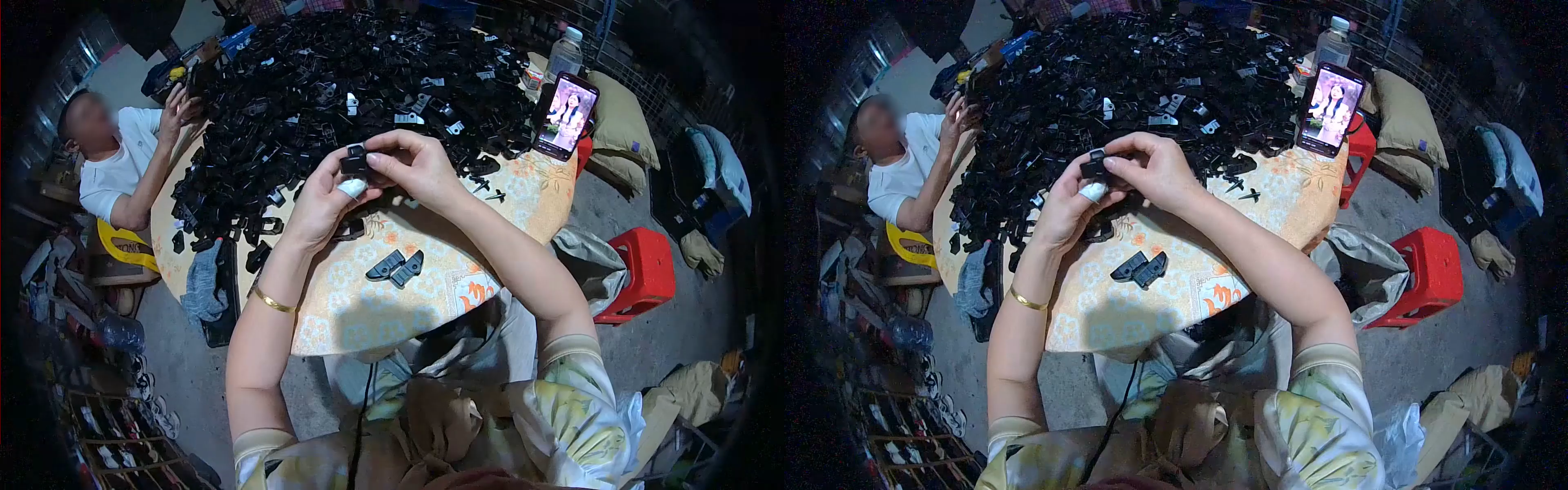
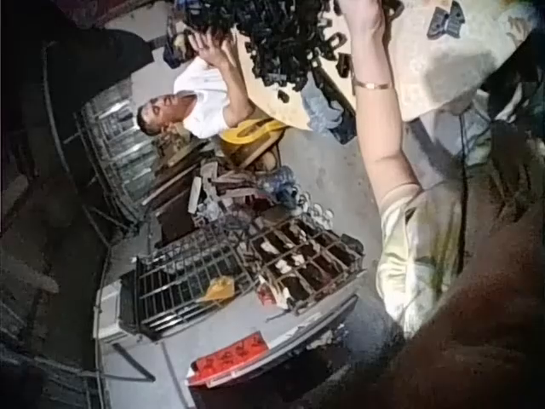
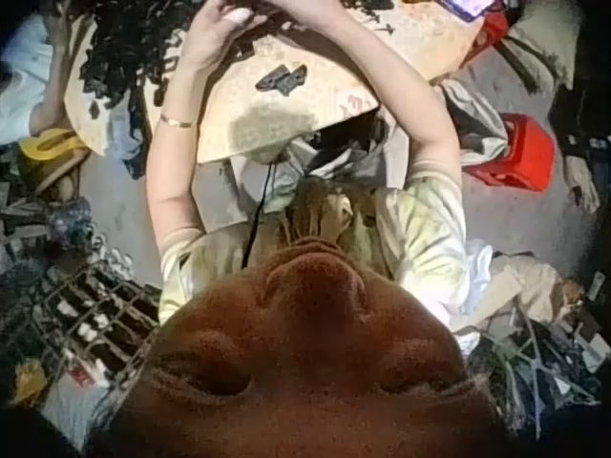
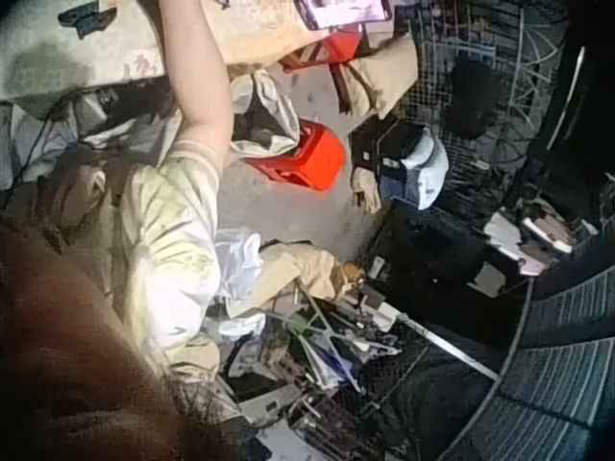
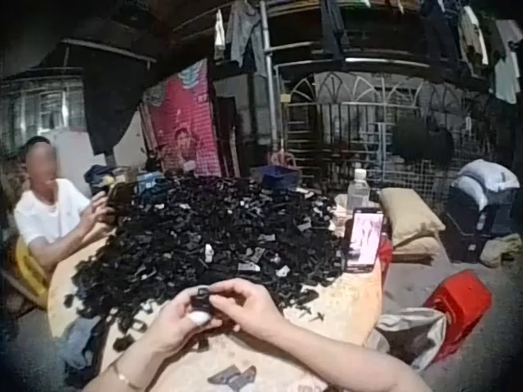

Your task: Assembling small black plastic mechanical components at a workbench.

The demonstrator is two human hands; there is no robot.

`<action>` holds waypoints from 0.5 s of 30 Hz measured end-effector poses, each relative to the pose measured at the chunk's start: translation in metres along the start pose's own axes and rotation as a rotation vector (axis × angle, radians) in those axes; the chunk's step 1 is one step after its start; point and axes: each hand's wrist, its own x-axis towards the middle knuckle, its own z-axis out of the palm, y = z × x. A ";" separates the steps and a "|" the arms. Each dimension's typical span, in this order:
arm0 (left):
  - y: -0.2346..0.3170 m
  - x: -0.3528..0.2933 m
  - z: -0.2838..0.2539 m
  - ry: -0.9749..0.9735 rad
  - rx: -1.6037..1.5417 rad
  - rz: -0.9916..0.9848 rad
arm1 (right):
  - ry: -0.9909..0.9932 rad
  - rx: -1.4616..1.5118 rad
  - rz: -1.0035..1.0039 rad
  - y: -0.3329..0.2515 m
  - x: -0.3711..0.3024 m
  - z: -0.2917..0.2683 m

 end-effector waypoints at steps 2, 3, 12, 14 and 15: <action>0.004 -0.002 -0.002 -0.007 0.063 -0.009 | -0.021 -0.051 -0.021 0.002 0.000 0.002; 0.005 -0.003 -0.003 0.002 0.064 -0.007 | -0.040 -0.103 -0.041 0.003 0.000 0.003; -0.001 -0.007 0.005 0.005 0.054 0.032 | 0.111 -0.248 -0.157 0.017 0.004 -0.006; -0.002 -0.004 0.004 0.037 0.003 -0.018 | 0.120 -0.356 -0.229 0.022 0.004 -0.007; -0.002 -0.005 0.003 0.071 0.014 -0.006 | 0.120 -0.454 -0.302 0.022 0.004 -0.006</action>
